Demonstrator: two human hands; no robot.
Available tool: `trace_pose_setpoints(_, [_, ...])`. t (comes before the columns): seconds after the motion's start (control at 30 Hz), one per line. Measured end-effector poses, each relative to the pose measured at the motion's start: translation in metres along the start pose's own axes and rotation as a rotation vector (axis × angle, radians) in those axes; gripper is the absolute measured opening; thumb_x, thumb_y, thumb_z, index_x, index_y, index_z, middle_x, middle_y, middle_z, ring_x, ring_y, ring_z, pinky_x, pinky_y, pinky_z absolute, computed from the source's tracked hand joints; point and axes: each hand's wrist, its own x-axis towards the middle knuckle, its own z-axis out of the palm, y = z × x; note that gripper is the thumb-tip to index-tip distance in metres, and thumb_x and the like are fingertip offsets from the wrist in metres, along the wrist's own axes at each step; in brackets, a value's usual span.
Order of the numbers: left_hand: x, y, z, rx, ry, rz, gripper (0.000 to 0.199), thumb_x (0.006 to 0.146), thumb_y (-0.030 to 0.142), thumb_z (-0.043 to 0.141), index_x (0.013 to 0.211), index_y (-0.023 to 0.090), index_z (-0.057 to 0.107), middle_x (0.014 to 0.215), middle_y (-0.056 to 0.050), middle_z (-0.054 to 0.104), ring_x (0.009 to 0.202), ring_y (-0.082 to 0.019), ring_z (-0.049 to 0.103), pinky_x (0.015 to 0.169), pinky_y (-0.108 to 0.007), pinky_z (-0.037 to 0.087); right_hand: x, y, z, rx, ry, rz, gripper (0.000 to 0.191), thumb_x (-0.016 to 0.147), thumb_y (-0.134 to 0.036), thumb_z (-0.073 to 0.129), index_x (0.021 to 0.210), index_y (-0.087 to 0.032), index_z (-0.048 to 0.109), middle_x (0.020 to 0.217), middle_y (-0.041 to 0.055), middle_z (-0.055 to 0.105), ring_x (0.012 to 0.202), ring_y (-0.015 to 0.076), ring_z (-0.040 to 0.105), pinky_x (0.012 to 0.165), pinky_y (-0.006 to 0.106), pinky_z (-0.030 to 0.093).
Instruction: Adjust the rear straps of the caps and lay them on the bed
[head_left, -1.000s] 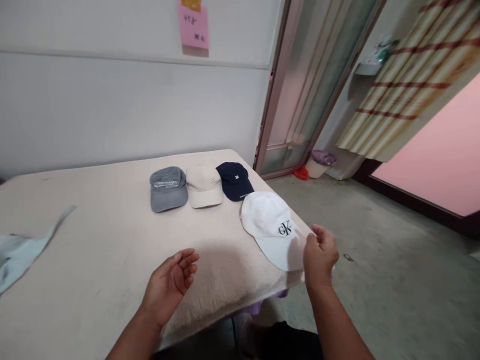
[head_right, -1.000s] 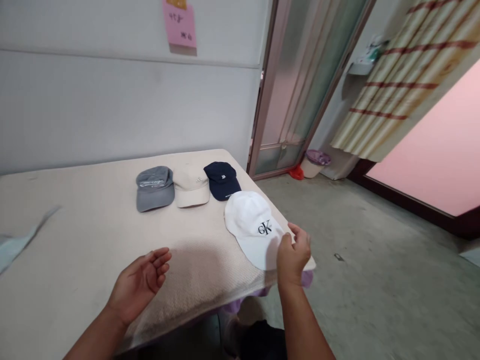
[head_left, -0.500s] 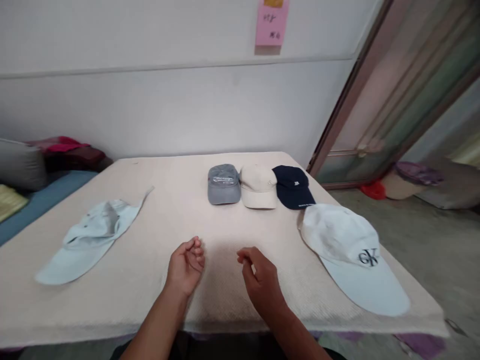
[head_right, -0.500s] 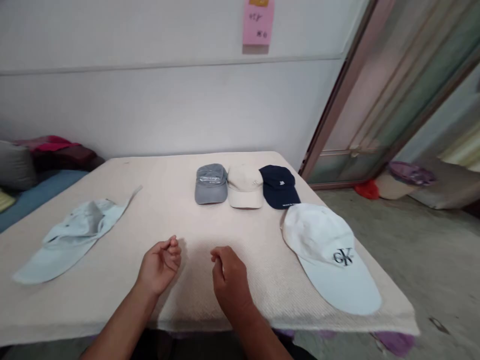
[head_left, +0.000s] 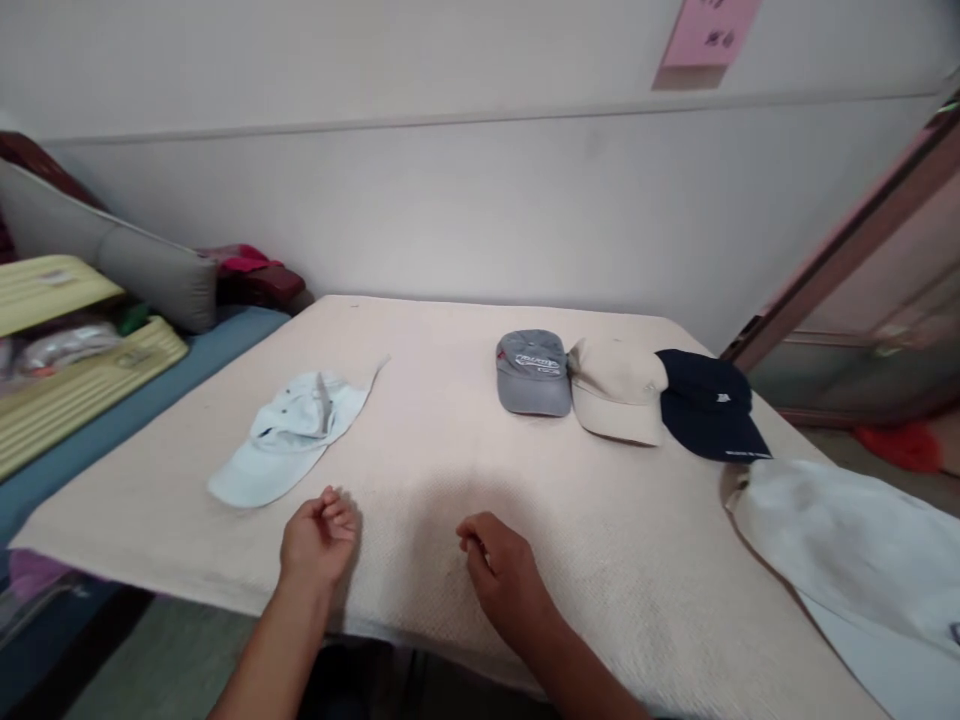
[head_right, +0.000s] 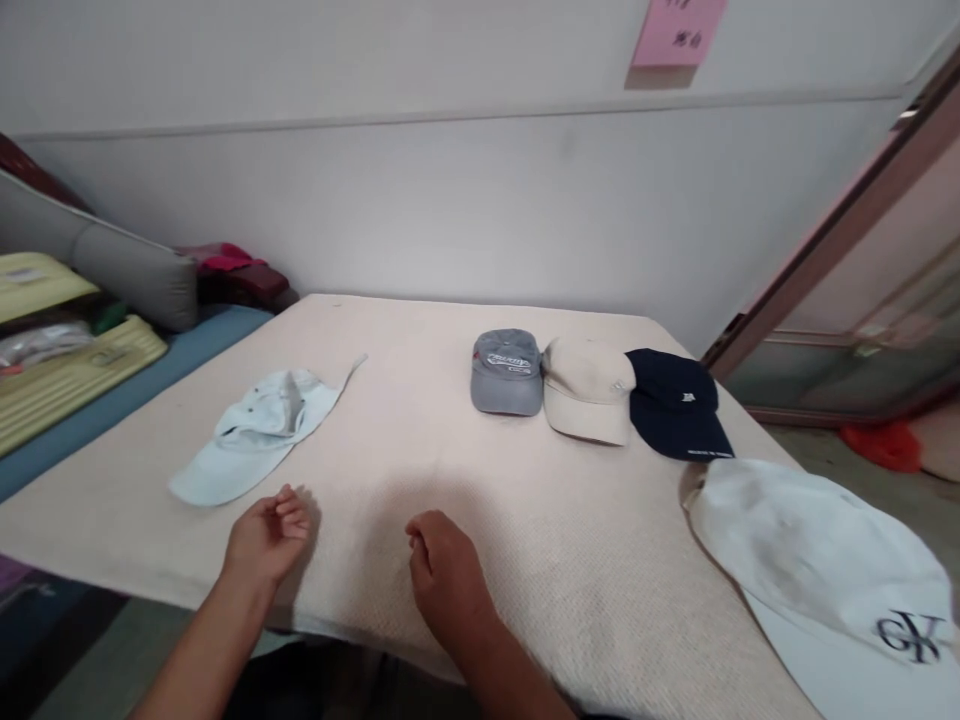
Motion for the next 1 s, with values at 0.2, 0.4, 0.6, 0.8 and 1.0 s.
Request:
trace_pose_setpoints(0.2, [0.011,0.049,-0.028,-0.04,0.136,0.165,0.021,0.061,-0.003,0.036,0.065,0.017,0.039,0.049,0.005,0.042,0.032,-0.005,0.04,0.032,-0.014,0.03,0.009,-0.005,0.025,0.006,-0.056,-0.022,0.016,0.08,-0.009,0.042,0.085,-0.017,0.055,0.078,0.0046,0.059,0.071,0.0157,0.054,0.066,0.027,0.04])
trace_pose_setpoints(0.4, [0.013,0.081,-0.047,-0.026,0.215,0.299,0.018,0.065,-0.001,0.036,0.064,0.016,0.042,0.046,0.006,0.038,0.031,-0.004,0.039,0.032,-0.013,0.029,0.012,-0.01,0.04,-0.016,-0.112,-0.034,0.013,0.083,-0.012,0.042,0.083,-0.018,0.054,0.079,0.0045,0.059,0.072,0.0158,0.053,0.066,0.027,0.04])
trace_pose_setpoints(0.6, [0.02,0.09,-0.046,0.029,0.179,0.283,0.016,0.075,0.003,0.038,0.07,0.015,0.047,0.047,0.008,0.042,0.029,-0.002,0.037,0.031,-0.012,0.029,0.011,-0.013,0.049,-0.047,-0.127,-0.057,0.014,0.083,-0.011,0.042,0.083,-0.018,0.054,0.079,0.0046,0.058,0.072,0.0156,0.053,0.067,0.027,0.04])
trace_pose_setpoints(0.8, [0.021,0.088,-0.036,0.149,0.055,0.106,0.026,0.084,0.009,0.045,0.061,0.018,0.039,0.044,0.009,0.038,0.029,-0.003,0.036,0.03,-0.013,0.028,0.012,-0.016,0.049,-0.062,-0.152,-0.049,0.013,0.082,-0.011,0.042,0.083,-0.017,0.054,0.08,0.0052,0.059,0.073,0.0159,0.053,0.067,0.028,0.04])
trace_pose_setpoints(1.0, [0.0,0.052,-0.018,0.259,-0.052,0.007,0.029,0.079,0.005,0.056,0.059,0.018,0.04,0.042,0.01,0.034,0.028,-0.003,0.031,0.028,-0.016,0.025,0.013,-0.019,0.049,0.016,-0.161,0.002,0.014,0.079,-0.009,0.045,0.081,-0.017,0.056,0.077,0.0036,0.059,0.072,0.0151,0.053,0.067,0.027,0.039])
